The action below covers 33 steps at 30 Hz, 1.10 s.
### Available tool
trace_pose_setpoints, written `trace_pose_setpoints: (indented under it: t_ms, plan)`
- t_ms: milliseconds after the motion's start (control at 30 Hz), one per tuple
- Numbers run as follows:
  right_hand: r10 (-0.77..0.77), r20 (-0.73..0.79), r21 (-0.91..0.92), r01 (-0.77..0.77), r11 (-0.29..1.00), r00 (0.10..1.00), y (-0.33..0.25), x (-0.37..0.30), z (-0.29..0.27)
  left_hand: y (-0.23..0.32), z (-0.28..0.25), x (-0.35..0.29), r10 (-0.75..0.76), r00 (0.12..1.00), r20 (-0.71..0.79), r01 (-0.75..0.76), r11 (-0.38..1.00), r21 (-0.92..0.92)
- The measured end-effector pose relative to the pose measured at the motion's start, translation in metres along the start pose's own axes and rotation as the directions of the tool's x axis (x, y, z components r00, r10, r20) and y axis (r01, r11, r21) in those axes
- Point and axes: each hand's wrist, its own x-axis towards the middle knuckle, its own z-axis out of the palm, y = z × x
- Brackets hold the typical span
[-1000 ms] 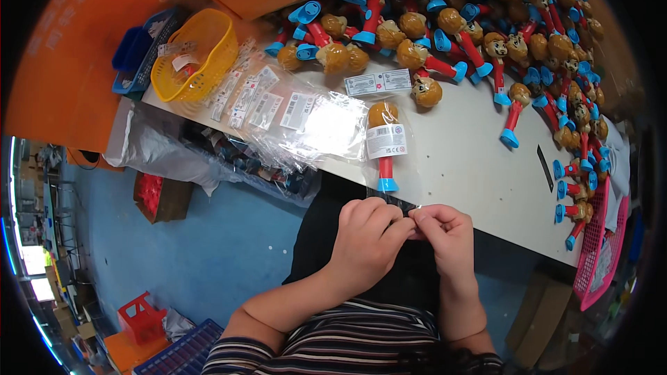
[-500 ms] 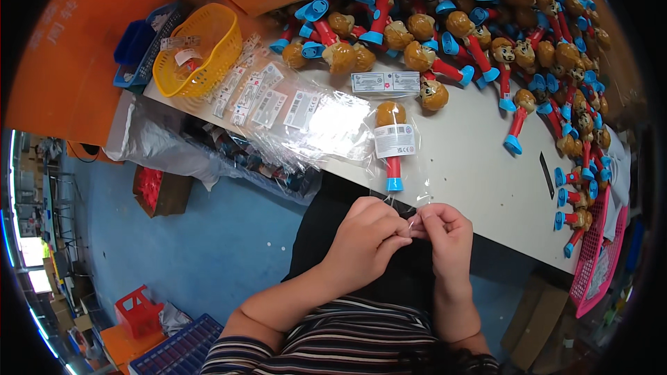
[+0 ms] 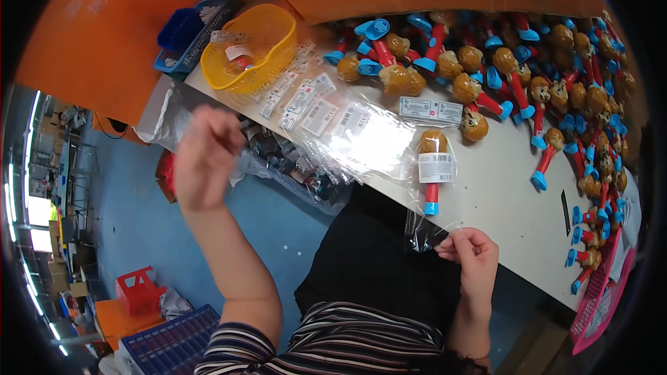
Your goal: Packing individual toy figures into clear plastic bags at a workbench.
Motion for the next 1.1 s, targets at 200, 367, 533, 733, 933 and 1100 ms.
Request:
trace_pose_setpoints:
  t_ms: [200, 367, 533, 733, 933, 1100]
  plan:
    - [0.021, 0.066, -0.02, -0.02, 1.0, 0.998, 0.004, -0.002, 0.001, 0.019, -0.04, 0.163, 0.124, 0.949, -0.289, 0.139, 0.658, 0.74]
    - [0.015, 0.055, -0.016, -0.014, 1.0, 0.998, 0.005, -0.005, 0.002, -0.016, -0.044, 0.194, -0.124, 0.937, -0.326, 0.341, 0.131, 0.931]
    - [0.02, 0.035, -0.053, -0.018, 0.998, 0.999, 0.004, -0.008, -0.004, -0.023, 0.014, 0.122, 0.498, 0.788, 0.362, -0.303, -0.197, 0.932]
    - [-0.282, -0.022, -0.494, 0.235, 0.837, 0.959, 0.006, -0.01, -0.021, -0.086, 0.095, -0.028, -0.084, 0.775, 0.626, -0.563, 0.36, 0.744]
    - [-0.69, 0.557, -0.682, 0.729, -0.061, 0.463, 0.008, 0.006, -0.034, -0.141, 0.096, -0.052, 0.201, 0.524, 0.827, -0.847, 0.222, 0.483]
    - [-0.646, 0.669, -0.538, 0.839, -0.081, 0.367, -0.001, 0.027, -0.035, -0.141, 0.093, -0.054, 0.167, 0.534, 0.829, -0.826, 0.309, 0.471]
